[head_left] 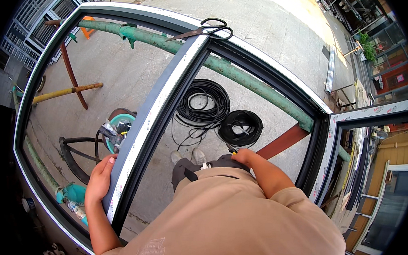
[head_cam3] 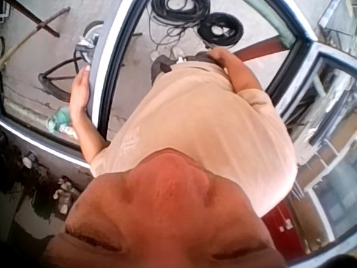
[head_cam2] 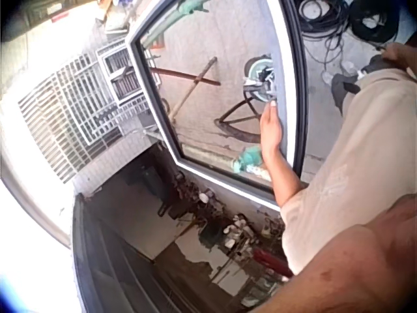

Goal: The person assembles components onto a white window frame, handling screws and using a drill to secure them into the frame, then handling a rubber gasket and using pliers to work on a corner.

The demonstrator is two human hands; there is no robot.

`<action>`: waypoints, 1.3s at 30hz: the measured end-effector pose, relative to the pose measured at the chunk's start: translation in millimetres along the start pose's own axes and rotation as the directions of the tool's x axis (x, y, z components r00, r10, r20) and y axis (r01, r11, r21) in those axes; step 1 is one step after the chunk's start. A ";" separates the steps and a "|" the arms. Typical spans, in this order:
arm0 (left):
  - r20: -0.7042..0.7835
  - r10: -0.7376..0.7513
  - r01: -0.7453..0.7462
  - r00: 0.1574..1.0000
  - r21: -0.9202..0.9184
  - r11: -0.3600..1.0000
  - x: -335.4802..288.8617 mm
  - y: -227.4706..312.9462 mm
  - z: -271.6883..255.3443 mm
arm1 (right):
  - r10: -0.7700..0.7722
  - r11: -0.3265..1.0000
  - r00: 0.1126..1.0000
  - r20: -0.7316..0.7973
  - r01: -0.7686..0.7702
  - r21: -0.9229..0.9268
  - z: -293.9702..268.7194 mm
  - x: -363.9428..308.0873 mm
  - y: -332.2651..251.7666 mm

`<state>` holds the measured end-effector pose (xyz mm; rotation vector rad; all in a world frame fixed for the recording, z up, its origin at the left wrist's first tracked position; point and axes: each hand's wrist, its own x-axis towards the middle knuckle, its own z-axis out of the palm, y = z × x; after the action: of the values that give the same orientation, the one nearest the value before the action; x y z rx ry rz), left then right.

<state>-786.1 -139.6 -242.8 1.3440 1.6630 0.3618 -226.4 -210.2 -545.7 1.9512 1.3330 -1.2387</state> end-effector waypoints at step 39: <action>0.197 -0.061 0.074 0.979 -0.063 0.995 11.4 1.6 -12.8 | -0.547 0.826 0.793 -0.268 0.564 -0.019 61.8 181.1 -414.7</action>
<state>-794.9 -125.0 -240.5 1.2270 1.5150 0.2384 -604.2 2.2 -689.5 1.8714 2.1481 -1.3080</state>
